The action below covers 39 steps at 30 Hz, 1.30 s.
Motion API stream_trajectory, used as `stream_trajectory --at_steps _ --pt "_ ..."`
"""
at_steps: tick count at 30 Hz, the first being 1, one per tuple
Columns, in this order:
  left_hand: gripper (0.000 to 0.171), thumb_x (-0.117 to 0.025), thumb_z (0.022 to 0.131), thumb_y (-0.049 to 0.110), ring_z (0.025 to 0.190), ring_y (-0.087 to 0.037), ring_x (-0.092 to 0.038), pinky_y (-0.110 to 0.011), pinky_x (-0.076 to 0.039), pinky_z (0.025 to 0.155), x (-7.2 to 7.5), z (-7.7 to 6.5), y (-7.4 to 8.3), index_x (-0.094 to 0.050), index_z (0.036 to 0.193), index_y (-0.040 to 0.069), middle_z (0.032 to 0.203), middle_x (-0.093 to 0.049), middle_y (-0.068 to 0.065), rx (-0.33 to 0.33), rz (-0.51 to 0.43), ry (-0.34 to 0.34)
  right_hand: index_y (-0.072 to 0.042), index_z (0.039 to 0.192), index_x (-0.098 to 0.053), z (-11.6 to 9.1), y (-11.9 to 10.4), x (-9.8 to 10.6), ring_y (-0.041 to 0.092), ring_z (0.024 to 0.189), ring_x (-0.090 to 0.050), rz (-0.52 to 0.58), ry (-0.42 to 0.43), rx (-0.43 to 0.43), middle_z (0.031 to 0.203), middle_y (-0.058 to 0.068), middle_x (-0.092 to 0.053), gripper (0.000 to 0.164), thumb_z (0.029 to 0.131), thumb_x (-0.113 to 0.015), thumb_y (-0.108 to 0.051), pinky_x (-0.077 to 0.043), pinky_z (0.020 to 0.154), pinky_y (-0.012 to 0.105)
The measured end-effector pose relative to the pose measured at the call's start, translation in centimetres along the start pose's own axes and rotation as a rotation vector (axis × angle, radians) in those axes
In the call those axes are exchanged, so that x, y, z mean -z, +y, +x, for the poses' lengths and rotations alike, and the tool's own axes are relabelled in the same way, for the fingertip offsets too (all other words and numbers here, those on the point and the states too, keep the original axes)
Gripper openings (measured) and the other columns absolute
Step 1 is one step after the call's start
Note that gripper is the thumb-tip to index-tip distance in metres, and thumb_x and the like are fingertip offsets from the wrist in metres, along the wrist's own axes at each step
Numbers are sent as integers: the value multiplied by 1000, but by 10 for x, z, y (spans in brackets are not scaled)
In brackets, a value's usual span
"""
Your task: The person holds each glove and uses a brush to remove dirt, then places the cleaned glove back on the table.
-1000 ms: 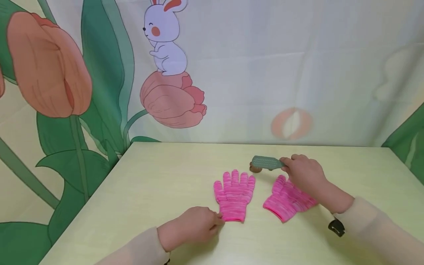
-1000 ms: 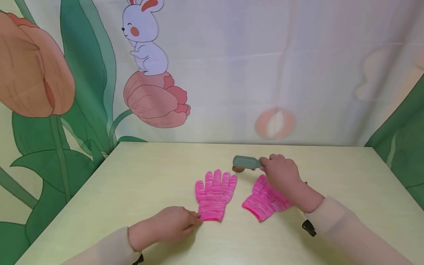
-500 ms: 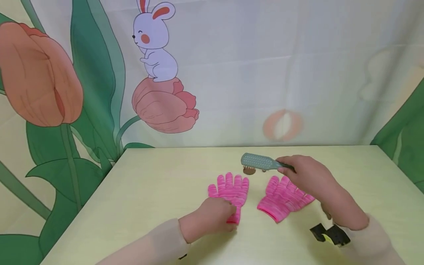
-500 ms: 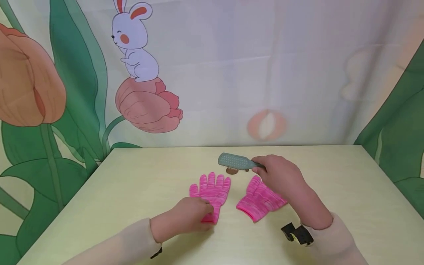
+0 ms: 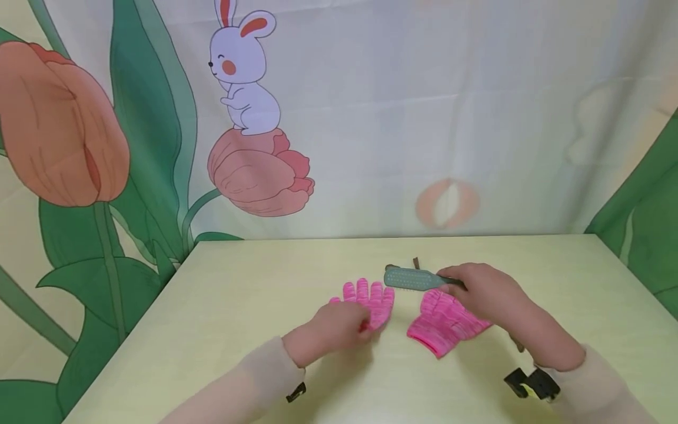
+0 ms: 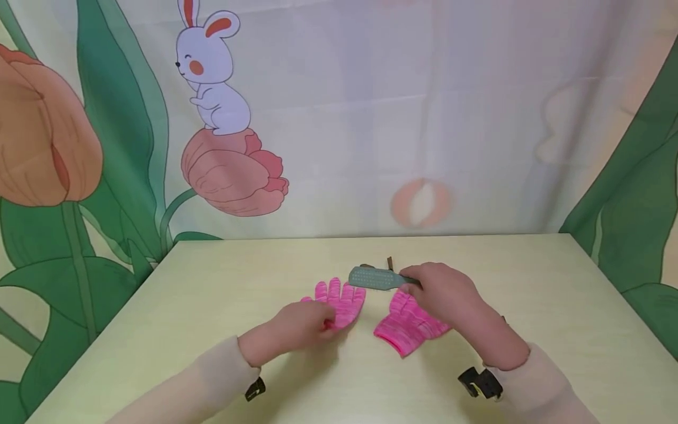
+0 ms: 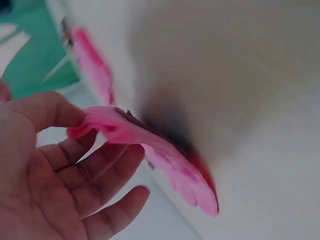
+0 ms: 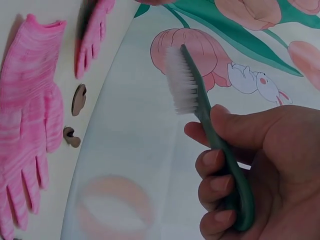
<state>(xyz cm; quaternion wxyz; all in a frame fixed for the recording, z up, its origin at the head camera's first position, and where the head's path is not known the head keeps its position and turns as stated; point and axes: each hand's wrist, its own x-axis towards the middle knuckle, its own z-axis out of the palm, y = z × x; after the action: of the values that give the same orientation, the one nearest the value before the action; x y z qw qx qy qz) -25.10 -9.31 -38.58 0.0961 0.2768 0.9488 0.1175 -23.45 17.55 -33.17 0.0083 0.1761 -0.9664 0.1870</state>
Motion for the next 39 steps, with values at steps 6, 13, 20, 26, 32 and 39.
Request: stream_trajectory --at_steps 6,13,20,26,32,39 --pt "23 -42 103 17 74 -15 -54 -22 -50 65 22 -1 -28 -58 107 0 88 -57 -7 241 -678 21 1 135 -64 -1 10 5 14 62 -42 156 45 -35 95 9 -70 39 100 -64 -17 -36 57 26" --pt "46 -30 103 20 91 -18 -66 -40 -65 88 21 -2 -50 -48 134 -9 113 -61 -14 293 -1165 -11 4 138 -60 -3 21 1 13 58 -35 264 83 -74 76 3 -55 41 102 -61 -18 -31 52 25" --pt "54 -22 104 21 97 -12 -70 -55 -49 110 19 -2 -57 -39 146 -9 123 -65 -11 293 -1496 34 4 141 -57 -7 30 -3 12 57 -33 293 46 -104 68 0 -41 44 104 -58 -18 -31 52 25" --pt "59 -16 104 19 138 -30 -53 -60 -35 121 11 0 -51 -27 157 -6 162 -38 -22 283 -1783 177 5 141 -57 -8 32 -5 12 59 -36 286 56 -96 77 3 -54 44 104 -59 -19 -32 52 25" --pt "57 -14 108 17 155 -37 -32 -53 -29 128 -11 -7 -38 -18 160 -5 166 -30 -26 385 -2043 312 5 140 -58 -8 34 -4 13 59 -37 309 51 -102 79 5 -55 43 103 -59 -18 -32 52 24" --pt "54 -16 109 15 148 -47 -37 -64 -32 122 -35 -32 -25 -26 153 -16 156 -36 -36 534 -1774 103 5 140 -57 -9 39 -3 14 61 -39 294 45 -111 82 6 -57 44 103 -60 -18 -33 52 25"
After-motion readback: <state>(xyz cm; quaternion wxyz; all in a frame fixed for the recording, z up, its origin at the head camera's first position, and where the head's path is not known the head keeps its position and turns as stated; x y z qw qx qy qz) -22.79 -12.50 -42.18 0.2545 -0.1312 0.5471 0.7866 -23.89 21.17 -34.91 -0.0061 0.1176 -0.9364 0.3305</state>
